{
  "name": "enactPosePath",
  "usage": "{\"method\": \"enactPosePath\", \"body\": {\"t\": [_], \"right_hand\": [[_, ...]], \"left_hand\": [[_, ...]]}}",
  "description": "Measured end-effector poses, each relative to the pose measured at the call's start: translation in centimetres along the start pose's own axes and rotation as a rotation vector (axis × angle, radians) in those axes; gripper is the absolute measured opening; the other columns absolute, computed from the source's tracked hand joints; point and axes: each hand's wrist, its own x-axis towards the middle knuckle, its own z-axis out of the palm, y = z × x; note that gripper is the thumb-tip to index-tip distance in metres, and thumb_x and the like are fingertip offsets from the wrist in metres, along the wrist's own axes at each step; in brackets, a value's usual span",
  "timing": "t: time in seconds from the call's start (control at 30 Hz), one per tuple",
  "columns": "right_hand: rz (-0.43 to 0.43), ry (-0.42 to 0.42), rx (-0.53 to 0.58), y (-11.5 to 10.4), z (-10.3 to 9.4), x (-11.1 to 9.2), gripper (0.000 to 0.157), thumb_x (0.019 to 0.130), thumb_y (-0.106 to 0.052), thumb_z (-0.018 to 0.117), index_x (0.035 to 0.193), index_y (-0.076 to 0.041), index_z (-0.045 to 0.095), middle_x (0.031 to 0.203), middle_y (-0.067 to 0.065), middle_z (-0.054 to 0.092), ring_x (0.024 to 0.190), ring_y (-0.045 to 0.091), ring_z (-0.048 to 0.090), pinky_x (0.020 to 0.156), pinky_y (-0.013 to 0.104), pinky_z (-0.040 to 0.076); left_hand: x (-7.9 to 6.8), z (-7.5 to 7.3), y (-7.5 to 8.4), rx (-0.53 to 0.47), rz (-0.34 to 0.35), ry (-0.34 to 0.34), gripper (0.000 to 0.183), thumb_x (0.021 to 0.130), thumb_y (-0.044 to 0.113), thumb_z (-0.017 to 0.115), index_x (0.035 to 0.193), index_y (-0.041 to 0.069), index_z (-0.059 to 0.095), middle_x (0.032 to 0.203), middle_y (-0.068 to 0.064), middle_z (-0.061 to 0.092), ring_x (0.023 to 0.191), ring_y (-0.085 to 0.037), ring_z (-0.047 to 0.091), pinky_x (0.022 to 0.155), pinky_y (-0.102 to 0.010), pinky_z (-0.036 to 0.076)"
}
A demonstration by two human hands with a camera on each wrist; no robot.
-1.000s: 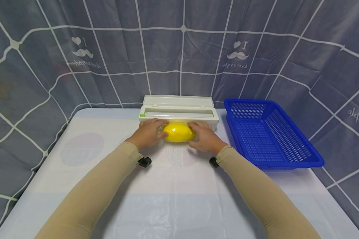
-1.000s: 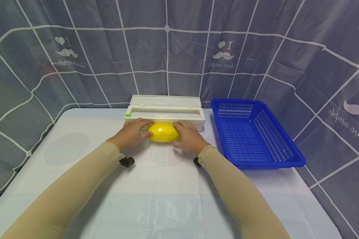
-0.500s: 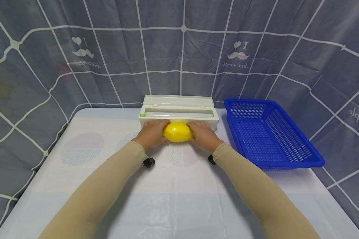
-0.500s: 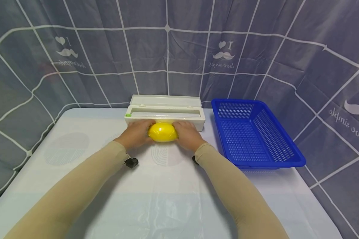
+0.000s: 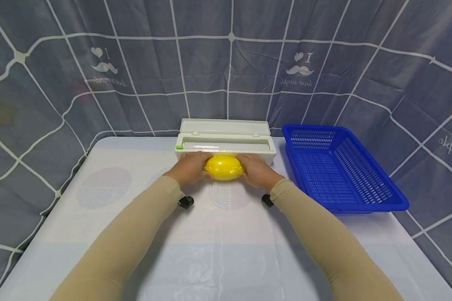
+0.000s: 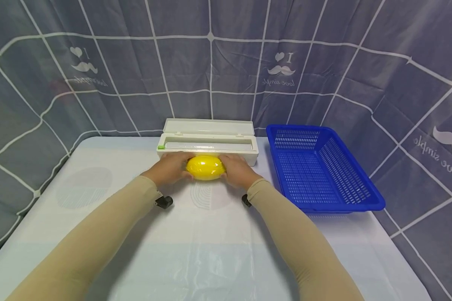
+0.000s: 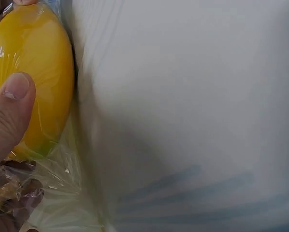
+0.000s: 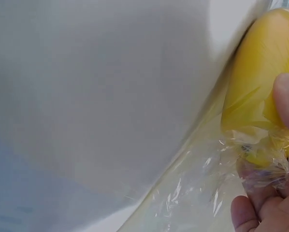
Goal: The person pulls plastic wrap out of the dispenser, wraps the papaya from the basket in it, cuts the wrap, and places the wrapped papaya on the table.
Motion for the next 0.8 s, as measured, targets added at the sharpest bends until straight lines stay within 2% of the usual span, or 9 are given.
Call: {"method": "enactPosePath", "body": {"t": [0.17,0.47,0.57,0.7,0.8], "right_hand": [[0.018,-0.007,0.011,-0.17,-0.12,-0.02,0.068,0.102,-0.022,0.07,0.161,-0.008,0.038,0.166,0.014,0.043,0.155,0.037,0.036,0.131,0.055,0.024],[0.01,-0.008,0.039,-0.36,-0.5,-0.38,0.079,0.094,-0.035,0.075,0.161,-0.012,0.04,0.166,0.013,0.04,0.155,0.038,0.032,0.129,0.06,0.021],[0.002,0.01,0.048,-0.31,-0.57,-0.47,0.078,0.096,-0.042,0.073,0.16,-0.011,0.042,0.165,0.014,0.042,0.154,0.039,0.033,0.128,0.06,0.022],[0.004,0.033,0.059,-0.25,-0.44,-0.49,0.074,0.099,-0.042,0.069,0.16,-0.009,0.043,0.166,0.013,0.043,0.155,0.038,0.034,0.129,0.059,0.02],[0.014,0.045,0.069,-0.3,-0.35,-0.46,0.073,0.1,-0.04,0.069,0.16,-0.008,0.042,0.166,0.013,0.043,0.155,0.038,0.034,0.13,0.058,0.019]], "left_hand": [[0.0,0.01,-0.01,0.018,-0.002,0.005,0.082,0.088,0.036,0.087,0.157,0.013,0.048,0.161,-0.009,0.051,0.152,-0.034,0.044,0.125,-0.058,0.028],[-0.4,-0.2,-0.35,-0.052,0.003,-0.007,0.094,0.084,0.044,0.088,0.161,0.014,0.043,0.166,-0.009,0.044,0.155,-0.035,0.038,0.124,-0.06,0.025],[-0.41,-0.23,-0.58,-0.055,0.012,0.005,0.086,0.09,0.049,0.081,0.16,0.015,0.044,0.165,-0.01,0.045,0.155,-0.036,0.038,0.121,-0.06,0.027],[-0.39,-0.09,-0.8,-0.057,0.007,0.03,0.074,0.098,0.05,0.07,0.159,0.014,0.047,0.163,-0.011,0.048,0.153,-0.036,0.04,0.119,-0.059,0.029],[-0.43,-0.02,-0.84,-0.062,0.005,0.04,0.072,0.1,0.049,0.068,0.159,0.013,0.048,0.163,-0.011,0.048,0.153,-0.037,0.041,0.118,-0.059,0.029]]}}
